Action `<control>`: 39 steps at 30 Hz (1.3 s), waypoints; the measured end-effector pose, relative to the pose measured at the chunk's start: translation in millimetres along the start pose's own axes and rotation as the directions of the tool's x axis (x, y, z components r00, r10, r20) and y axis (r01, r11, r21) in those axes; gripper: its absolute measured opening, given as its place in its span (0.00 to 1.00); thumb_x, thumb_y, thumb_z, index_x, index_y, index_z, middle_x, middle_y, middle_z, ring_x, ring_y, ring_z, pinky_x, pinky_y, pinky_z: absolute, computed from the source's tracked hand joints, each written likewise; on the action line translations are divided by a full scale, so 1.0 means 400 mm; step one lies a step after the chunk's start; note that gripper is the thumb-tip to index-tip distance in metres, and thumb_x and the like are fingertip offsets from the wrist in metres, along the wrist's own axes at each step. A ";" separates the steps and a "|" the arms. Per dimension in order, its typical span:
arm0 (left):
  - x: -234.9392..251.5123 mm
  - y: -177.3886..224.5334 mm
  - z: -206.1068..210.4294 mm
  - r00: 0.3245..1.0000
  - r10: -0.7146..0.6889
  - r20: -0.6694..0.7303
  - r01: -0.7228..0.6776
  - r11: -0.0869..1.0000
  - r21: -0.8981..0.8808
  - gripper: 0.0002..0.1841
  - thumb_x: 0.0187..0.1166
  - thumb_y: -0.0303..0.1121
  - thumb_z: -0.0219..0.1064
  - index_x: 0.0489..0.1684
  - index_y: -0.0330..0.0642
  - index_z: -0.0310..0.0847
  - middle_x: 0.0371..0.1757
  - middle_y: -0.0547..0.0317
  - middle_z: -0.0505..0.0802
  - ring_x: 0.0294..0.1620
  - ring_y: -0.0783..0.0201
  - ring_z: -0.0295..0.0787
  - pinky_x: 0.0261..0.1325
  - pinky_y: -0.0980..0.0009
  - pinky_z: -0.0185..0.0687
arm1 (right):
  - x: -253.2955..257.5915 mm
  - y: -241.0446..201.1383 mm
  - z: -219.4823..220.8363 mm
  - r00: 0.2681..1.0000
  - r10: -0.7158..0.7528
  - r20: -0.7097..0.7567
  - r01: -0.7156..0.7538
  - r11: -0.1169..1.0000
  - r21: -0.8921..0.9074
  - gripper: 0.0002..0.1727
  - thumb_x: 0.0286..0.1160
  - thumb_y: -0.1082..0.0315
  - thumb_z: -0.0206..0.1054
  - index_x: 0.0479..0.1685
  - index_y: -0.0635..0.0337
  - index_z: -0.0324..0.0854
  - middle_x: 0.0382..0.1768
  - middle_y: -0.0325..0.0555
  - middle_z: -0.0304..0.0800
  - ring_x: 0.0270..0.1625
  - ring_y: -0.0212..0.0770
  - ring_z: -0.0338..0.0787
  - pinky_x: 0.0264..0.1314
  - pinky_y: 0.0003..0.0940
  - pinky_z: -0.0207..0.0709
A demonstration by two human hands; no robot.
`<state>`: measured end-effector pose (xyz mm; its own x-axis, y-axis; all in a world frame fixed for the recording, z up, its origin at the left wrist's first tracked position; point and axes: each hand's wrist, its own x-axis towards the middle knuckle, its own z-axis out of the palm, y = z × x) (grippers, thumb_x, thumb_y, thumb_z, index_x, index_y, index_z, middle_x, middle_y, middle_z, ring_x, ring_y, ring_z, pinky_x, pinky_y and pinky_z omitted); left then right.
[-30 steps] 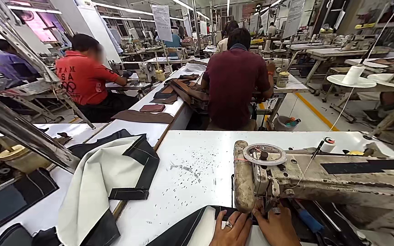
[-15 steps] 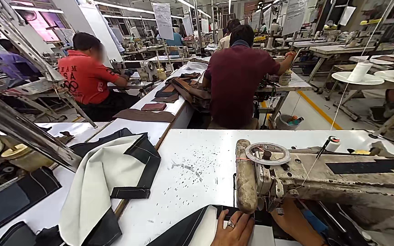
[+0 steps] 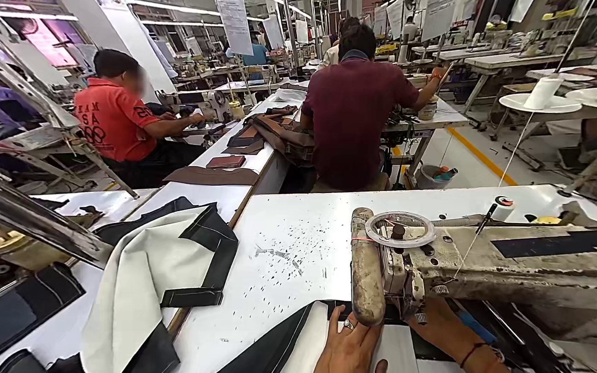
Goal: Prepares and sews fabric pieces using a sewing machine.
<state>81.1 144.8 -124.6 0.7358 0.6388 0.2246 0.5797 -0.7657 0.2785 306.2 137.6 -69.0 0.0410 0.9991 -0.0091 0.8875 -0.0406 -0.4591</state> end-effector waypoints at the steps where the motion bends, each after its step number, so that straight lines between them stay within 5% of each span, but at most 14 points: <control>1: 0.001 -0.001 0.000 1.000 0.002 -0.005 -0.002 1.000 -0.002 0.31 0.82 0.54 0.56 0.83 0.53 0.74 0.86 0.63 0.77 0.87 0.61 0.69 0.88 0.37 0.48 | 0.002 0.000 -0.007 0.998 0.016 0.057 -0.016 1.000 -0.017 0.30 0.83 0.50 0.62 0.67 0.70 0.83 0.68 0.66 0.86 0.78 0.61 0.80 0.85 0.56 0.62; 4: 0.002 -0.002 0.000 1.000 0.006 -0.006 -0.006 1.000 0.002 0.30 0.82 0.54 0.56 0.82 0.52 0.74 0.85 0.63 0.78 0.87 0.61 0.69 0.88 0.38 0.48 | 0.011 -0.002 -0.026 0.976 0.075 0.204 -0.064 0.996 -0.059 0.28 0.84 0.54 0.61 0.68 0.71 0.82 0.69 0.67 0.85 0.78 0.61 0.79 0.84 0.56 0.62; 12: 0.002 0.000 -0.001 1.000 -0.002 0.018 0.002 1.000 -0.003 0.29 0.84 0.53 0.55 0.80 0.50 0.77 0.81 0.60 0.83 0.86 0.58 0.72 0.89 0.36 0.46 | 0.016 -0.008 -0.035 0.945 0.125 0.301 -0.104 0.991 -0.085 0.26 0.86 0.57 0.59 0.69 0.71 0.81 0.70 0.67 0.84 0.79 0.61 0.78 0.84 0.56 0.61; 21: 0.006 -0.005 0.002 1.000 -0.006 0.002 0.006 1.000 0.008 0.30 0.83 0.54 0.54 0.81 0.50 0.76 0.79 0.60 0.85 0.85 0.59 0.73 0.89 0.36 0.47 | 0.012 -0.008 -0.025 0.966 0.095 0.242 -0.085 0.995 -0.052 0.25 0.83 0.57 0.62 0.67 0.70 0.82 0.68 0.67 0.85 0.79 0.60 0.79 0.84 0.56 0.61; 29: 0.004 -0.006 0.004 1.000 -0.005 -0.015 0.005 1.000 -0.002 0.30 0.83 0.54 0.54 0.80 0.50 0.77 0.79 0.61 0.84 0.85 0.60 0.73 0.90 0.37 0.46 | 0.019 -0.021 -0.041 0.932 0.151 0.331 -0.120 0.987 -0.111 0.25 0.85 0.58 0.60 0.67 0.70 0.82 0.68 0.67 0.85 0.77 0.61 0.80 0.81 0.58 0.64; 39: 0.006 -0.011 0.002 1.000 -0.003 0.004 0.003 1.000 -0.029 0.30 0.84 0.55 0.54 0.80 0.49 0.77 0.80 0.61 0.84 0.86 0.60 0.72 0.90 0.36 0.44 | -0.003 -0.026 -0.038 0.985 0.077 0.158 -0.080 0.997 0.014 0.25 0.79 0.60 0.65 0.63 0.76 0.84 0.63 0.72 0.87 0.74 0.65 0.82 0.82 0.58 0.63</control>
<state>80.4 149.6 -126.0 0.7355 0.6407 0.2203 0.5716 -0.7614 0.3059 304.1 136.6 -50.6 0.0360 0.9822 -0.1842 0.8749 -0.1200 -0.4691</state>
